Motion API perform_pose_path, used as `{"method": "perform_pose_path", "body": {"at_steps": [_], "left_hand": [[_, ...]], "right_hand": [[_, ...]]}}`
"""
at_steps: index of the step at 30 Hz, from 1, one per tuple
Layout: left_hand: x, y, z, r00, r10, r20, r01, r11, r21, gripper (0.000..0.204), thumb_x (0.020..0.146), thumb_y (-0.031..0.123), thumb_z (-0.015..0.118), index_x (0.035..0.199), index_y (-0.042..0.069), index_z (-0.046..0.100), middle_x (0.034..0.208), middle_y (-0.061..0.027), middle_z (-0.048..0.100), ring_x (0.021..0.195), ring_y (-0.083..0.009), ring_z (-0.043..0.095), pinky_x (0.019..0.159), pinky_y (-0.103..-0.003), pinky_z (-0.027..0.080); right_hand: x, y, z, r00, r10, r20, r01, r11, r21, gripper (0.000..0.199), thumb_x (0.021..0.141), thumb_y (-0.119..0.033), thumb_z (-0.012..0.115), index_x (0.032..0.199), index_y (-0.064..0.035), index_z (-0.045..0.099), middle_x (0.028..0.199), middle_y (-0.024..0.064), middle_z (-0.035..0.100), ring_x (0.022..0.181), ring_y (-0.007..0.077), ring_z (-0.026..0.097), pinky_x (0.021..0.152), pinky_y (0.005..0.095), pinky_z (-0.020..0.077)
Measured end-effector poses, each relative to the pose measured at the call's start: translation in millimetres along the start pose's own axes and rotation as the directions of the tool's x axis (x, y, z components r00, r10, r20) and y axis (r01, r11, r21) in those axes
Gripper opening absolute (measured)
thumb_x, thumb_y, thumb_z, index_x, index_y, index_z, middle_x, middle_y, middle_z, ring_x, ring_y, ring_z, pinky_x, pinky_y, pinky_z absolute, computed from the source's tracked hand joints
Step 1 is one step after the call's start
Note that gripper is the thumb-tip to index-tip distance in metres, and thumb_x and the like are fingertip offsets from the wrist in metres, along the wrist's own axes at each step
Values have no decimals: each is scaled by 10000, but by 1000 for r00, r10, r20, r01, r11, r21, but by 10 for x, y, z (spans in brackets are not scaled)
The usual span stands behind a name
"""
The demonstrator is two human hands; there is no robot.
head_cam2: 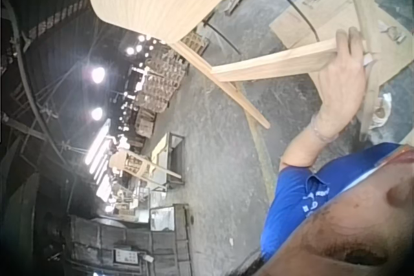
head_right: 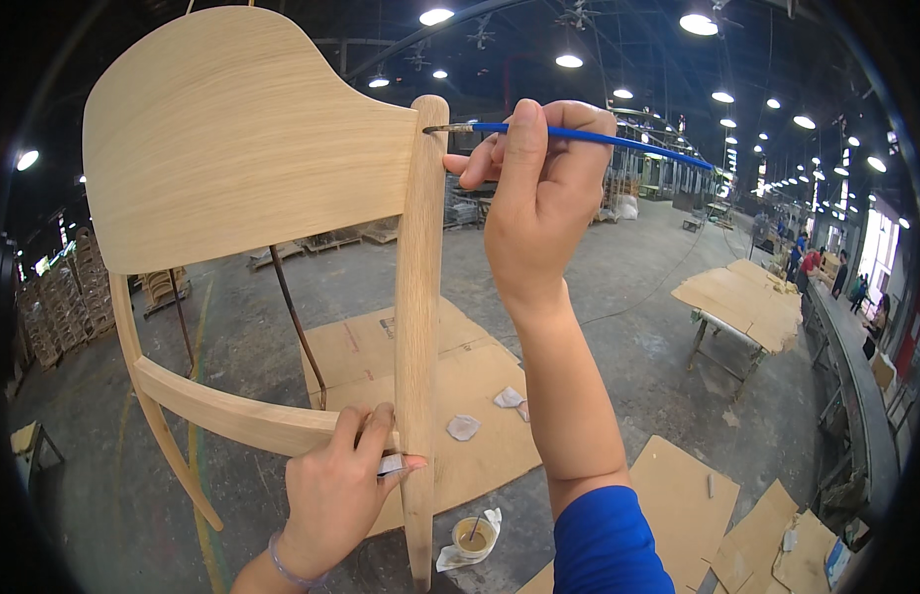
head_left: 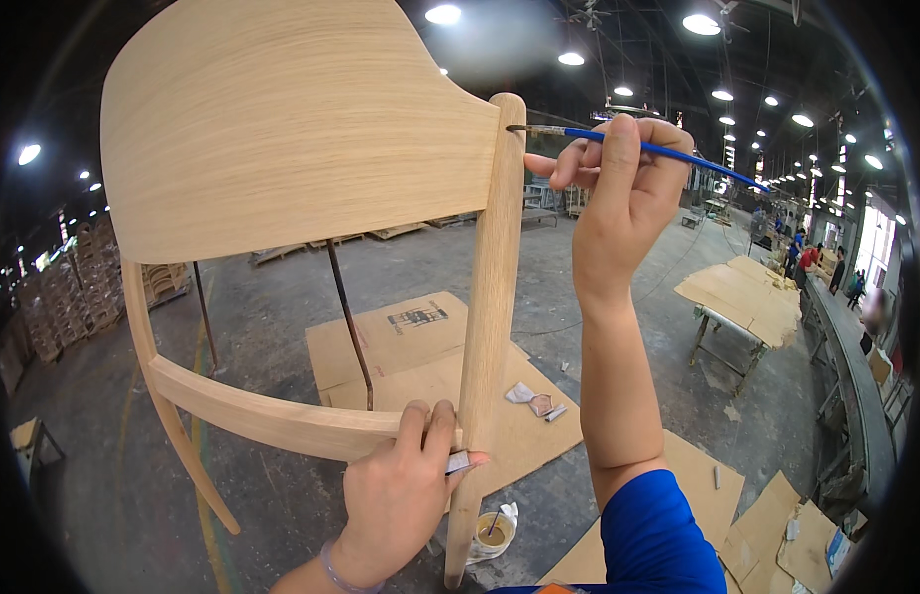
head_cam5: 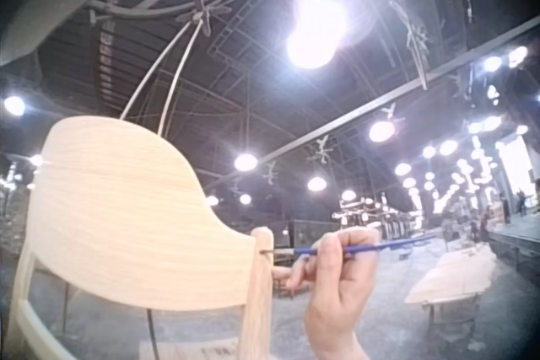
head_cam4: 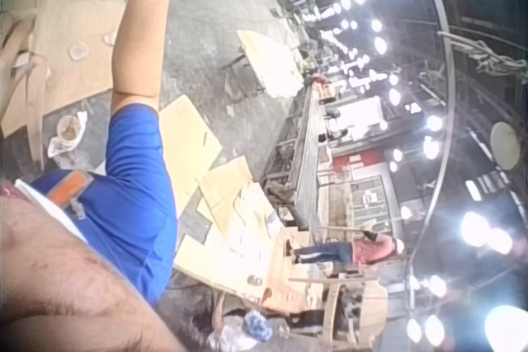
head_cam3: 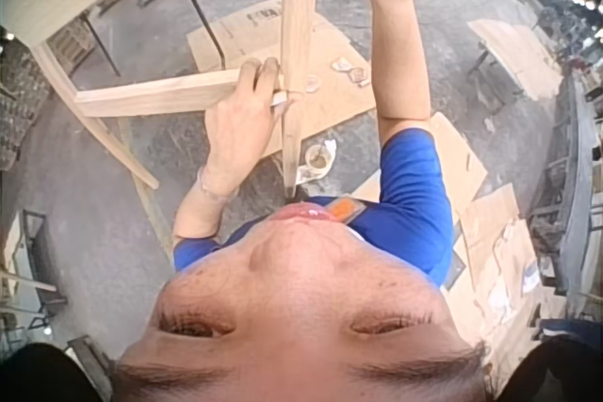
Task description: The person applies a finish to a wooden chair using a small brush, focusing on the joints and edges. They repeatedly dip the brush into a container and carefully coat the chair's frame and backrest. The person also uses a small pad to wipe or smooth the surface after applying the finish.
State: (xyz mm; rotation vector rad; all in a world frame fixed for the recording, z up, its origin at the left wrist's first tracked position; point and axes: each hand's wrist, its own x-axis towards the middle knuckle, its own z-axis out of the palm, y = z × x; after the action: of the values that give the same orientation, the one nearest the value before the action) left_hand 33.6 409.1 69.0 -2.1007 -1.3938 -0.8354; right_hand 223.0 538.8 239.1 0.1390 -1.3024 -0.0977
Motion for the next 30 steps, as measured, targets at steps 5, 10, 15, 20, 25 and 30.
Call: {"method": "perform_pose_path", "body": {"at_steps": [5, 10, 15, 20, 25, 30], "left_hand": [[-19, -3, -30, 1000, -3, 6, 3, 1000, -12, 651, 842, 575, 778, 1232, 58, 719, 1016, -45, 669, 629, -184, 706, 495, -313, 556], [-15, -33, -17, 1000, 7, 2, -7, 1000, -12, 653, 845, 574, 778, 1234, 53, 718, 1040, -56, 680, 619, -184, 706, 498, -309, 557], [-14, -78, -9, 1000, 0, 16, 0, 1000, -13, 650, 851, 575, 774, 1236, 54, 717, 1057, -61, 686, 613, -185, 708, 497, -310, 556], [-10, -93, -15, 1000, 9, 7, -9, 1000, -18, 648, 857, 580, 767, 1232, 53, 719, 1061, -61, 687, 613, -185, 709, 496, -311, 555], [-34, -109, -28, 1000, 17, 20, -17, 1000, -19, 628, 888, 578, 737, 1242, 60, 714, 1091, -48, 652, 568, -158, 667, 486, -275, 518], [-31, -125, -28, 1000, 10, 10, -9, 1000, -20, 642, 859, 574, 762, 1237, 57, 718, 1072, -52, 668, 604, -178, 693, 501, -298, 543]], "right_hand": [[-2, -19, 3, 1000, 12, 2, -12, 1000, -3, 150, 1146, -164, 510, 1124, -43, 425, 757, 40, 543, 624, 98, 639, 656, 323, 676], [-16, 17, 13, 1000, -9, 17, 9, 1000, -16, 147, 1150, -171, 498, 1118, -36, 450, 849, 53, 542, 644, 142, 650, 644, 398, 700], [-43, 47, 31, 999, -1, 33, 2, 1000, -13, 150, 1150, -174, 500, 1116, -38, 448, 846, 55, 540, 638, 146, 646, 663, 410, 699], [-33, 37, 34, 999, -4, 32, 4, 1000, -6, 150, 1152, -177, 494, 1110, -42, 444, 835, 55, 533, 636, 146, 645, 664, 411, 698], [-29, 38, 23, 1000, -9, 30, 9, 1000, -4, 150, 1154, -177, 489, 1109, -42, 440, 827, 55, 528, 632, 147, 641, 650, 401, 698], [-38, 68, 45, 1000, -8, 24, 7, 999, 35, 154, 1154, -179, 489, 1104, -42, 439, 826, 55, 528, 635, 148, 643, 639, 400, 697]]}}
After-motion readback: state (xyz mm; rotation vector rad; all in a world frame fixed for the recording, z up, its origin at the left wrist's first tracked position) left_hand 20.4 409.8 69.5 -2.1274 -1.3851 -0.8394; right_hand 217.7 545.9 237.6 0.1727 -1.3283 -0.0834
